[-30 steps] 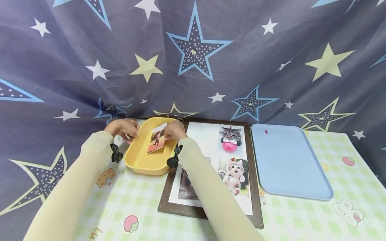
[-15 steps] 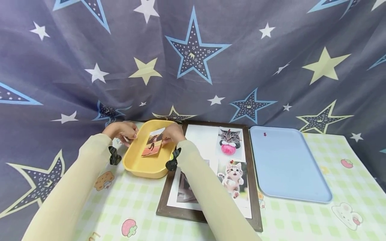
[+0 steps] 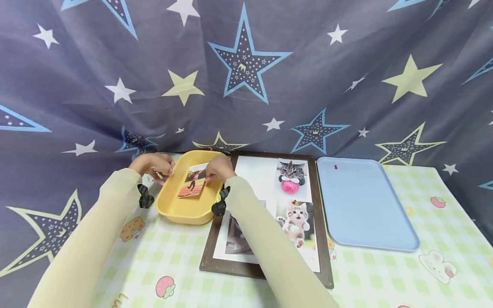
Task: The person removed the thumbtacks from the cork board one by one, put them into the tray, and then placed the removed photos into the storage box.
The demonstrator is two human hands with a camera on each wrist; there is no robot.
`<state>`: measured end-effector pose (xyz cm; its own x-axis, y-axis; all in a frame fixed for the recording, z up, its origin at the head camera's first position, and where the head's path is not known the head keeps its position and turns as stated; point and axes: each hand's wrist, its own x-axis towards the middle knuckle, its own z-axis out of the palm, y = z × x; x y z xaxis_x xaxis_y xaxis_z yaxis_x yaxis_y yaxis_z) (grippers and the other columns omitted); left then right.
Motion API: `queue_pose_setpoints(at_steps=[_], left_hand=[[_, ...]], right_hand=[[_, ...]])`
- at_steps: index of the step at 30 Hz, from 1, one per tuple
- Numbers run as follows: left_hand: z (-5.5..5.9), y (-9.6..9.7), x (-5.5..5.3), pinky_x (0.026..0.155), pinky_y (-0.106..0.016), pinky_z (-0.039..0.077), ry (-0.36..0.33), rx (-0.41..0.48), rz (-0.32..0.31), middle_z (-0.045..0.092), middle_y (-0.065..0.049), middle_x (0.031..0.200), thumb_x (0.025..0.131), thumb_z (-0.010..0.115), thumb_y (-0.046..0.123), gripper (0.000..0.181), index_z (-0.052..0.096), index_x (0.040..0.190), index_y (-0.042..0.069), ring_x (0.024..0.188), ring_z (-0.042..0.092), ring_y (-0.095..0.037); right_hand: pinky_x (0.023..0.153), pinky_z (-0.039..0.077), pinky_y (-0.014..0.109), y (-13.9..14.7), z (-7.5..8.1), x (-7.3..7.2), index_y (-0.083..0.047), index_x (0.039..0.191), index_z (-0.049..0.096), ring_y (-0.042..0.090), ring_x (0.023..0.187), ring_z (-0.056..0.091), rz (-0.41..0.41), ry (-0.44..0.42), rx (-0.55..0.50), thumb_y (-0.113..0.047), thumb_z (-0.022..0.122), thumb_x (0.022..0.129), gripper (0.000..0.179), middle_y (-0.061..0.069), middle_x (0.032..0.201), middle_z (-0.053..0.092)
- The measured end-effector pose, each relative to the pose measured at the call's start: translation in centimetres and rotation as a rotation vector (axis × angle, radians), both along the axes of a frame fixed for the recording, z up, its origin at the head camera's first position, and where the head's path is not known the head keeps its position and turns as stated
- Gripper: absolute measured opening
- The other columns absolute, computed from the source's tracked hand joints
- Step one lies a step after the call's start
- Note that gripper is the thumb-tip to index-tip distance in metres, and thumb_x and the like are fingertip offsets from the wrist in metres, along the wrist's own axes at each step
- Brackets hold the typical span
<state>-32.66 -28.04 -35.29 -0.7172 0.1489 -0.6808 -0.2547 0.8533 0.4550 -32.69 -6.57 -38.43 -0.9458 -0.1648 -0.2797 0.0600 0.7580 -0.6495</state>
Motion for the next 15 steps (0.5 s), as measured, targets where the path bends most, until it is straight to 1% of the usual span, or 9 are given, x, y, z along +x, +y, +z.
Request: queue_pose_setpoints(at_steps=[3, 6, 7, 9, 10, 11, 12, 13, 15], left_hand=[[0.1, 0.1, -0.3, 0.068, -0.026, 0.060, 0.004, 0.001, 0.007, 0.042, 0.002, 0.066, 0.105, 0.042, 0.005, 0.021, 0.043, 0.085, 0.009, 0.063, 0.047, -0.010], [-0.1, 0.1, -0.4, 0.068, -0.026, 0.060, 0.000, 0.002, 0.019, 0.042, 0.001, 0.067, 0.105, 0.042, 0.003, 0.019, 0.042, 0.086, 0.008, 0.064, 0.048, -0.010], [-0.1, 0.1, -0.3, 0.068, -0.026, 0.060, 0.001, 0.001, 0.020, 0.042, 0.001, 0.068, 0.105, 0.041, 0.003, 0.018, 0.043, 0.088, 0.007, 0.064, 0.049, -0.010], [-0.3, 0.0, -0.2, 0.069, -0.026, 0.061, 0.005, 0.002, 0.021, 0.043, 0.000, 0.068, 0.105, 0.040, 0.002, 0.015, 0.044, 0.090, 0.006, 0.065, 0.049, -0.010], [-0.3, 0.0, -0.2, 0.069, -0.026, 0.061, 0.008, 0.003, 0.026, 0.044, 0.000, 0.069, 0.105, 0.041, 0.002, 0.014, 0.045, 0.092, 0.005, 0.065, 0.050, -0.011], [-0.3, 0.0, -0.1, 0.069, -0.026, 0.061, 0.011, 0.004, 0.028, 0.044, 0.000, 0.069, 0.105, 0.040, 0.001, 0.013, 0.045, 0.093, 0.004, 0.065, 0.050, -0.011], [-0.4, 0.0, 0.0, 0.069, -0.027, 0.061, 0.016, 0.006, 0.030, 0.045, 0.000, 0.070, 0.105, 0.040, 0.001, 0.011, 0.046, 0.095, 0.004, 0.065, 0.050, -0.011], [-0.4, -0.1, 0.0, 0.069, -0.027, 0.061, 0.018, 0.008, 0.027, 0.045, 0.000, 0.070, 0.105, 0.040, 0.001, 0.011, 0.047, 0.096, 0.003, 0.065, 0.050, -0.011], [-0.4, -0.1, 0.1, 0.069, -0.027, 0.061, 0.026, 0.006, 0.024, 0.046, -0.001, 0.071, 0.105, 0.041, 0.002, 0.011, 0.050, 0.100, 0.000, 0.065, 0.050, -0.011]], right_hand=[[0.092, 0.058, 0.024, 0.1, 0.1, -0.5, 0.006, 0.106, 0.073, 0.019, 0.091, 0.077, -0.008, -0.026, -0.017, -0.006, 0.076, 0.083, 0.027, 0.015, 0.117, 0.073], [0.086, 0.059, 0.023, 0.0, -0.3, -1.2, 0.006, 0.105, 0.073, 0.018, 0.086, 0.078, -0.013, -0.081, -0.056, -0.005, 0.076, 0.082, 0.026, 0.015, 0.115, 0.074], [0.080, 0.061, 0.025, -0.1, -0.7, -1.5, 0.008, 0.101, 0.073, 0.018, 0.079, 0.077, -0.026, -0.105, -0.114, -0.002, 0.076, 0.080, 0.023, 0.017, 0.110, 0.074], [0.074, 0.063, 0.027, -0.2, -1.0, -1.7, 0.012, 0.100, 0.070, 0.020, 0.075, 0.078, -0.069, -0.166, -0.234, 0.004, 0.075, 0.081, 0.022, 0.021, 0.105, 0.073], [0.071, 0.063, 0.028, -0.2, -1.1, -1.6, 0.013, 0.100, 0.068, 0.020, 0.071, 0.077, -0.091, -0.188, -0.284, 0.005, 0.075, 0.081, 0.022, 0.021, 0.101, 0.073], [0.073, 0.063, 0.029, -0.2, -1.1, -1.4, 0.014, 0.102, 0.067, 0.021, 0.071, 0.077, -0.103, -0.192, -0.317, 0.007, 0.075, 0.081, 0.023, 0.022, 0.100, 0.073], [0.074, 0.064, 0.030, -0.1, -0.9, -1.1, 0.015, 0.103, 0.066, 0.018, 0.066, 0.075, -0.110, -0.191, -0.338, 0.007, 0.075, 0.081, 0.024, 0.022, 0.097, 0.073], [0.075, 0.064, 0.031, -0.2, -0.6, -0.6, 0.017, 0.106, 0.065, 0.019, 0.059, 0.073, -0.142, -0.219, -0.389, 0.010, 0.073, 0.082, 0.026, 0.022, 0.092, 0.072], [0.084, 0.063, 0.033, -0.2, -0.2, 0.2, 0.017, 0.111, 0.065, 0.024, 0.069, 0.076, -0.148, -0.198, -0.376, 0.008, 0.073, 0.085, 0.028, 0.022, 0.096, 0.074]])
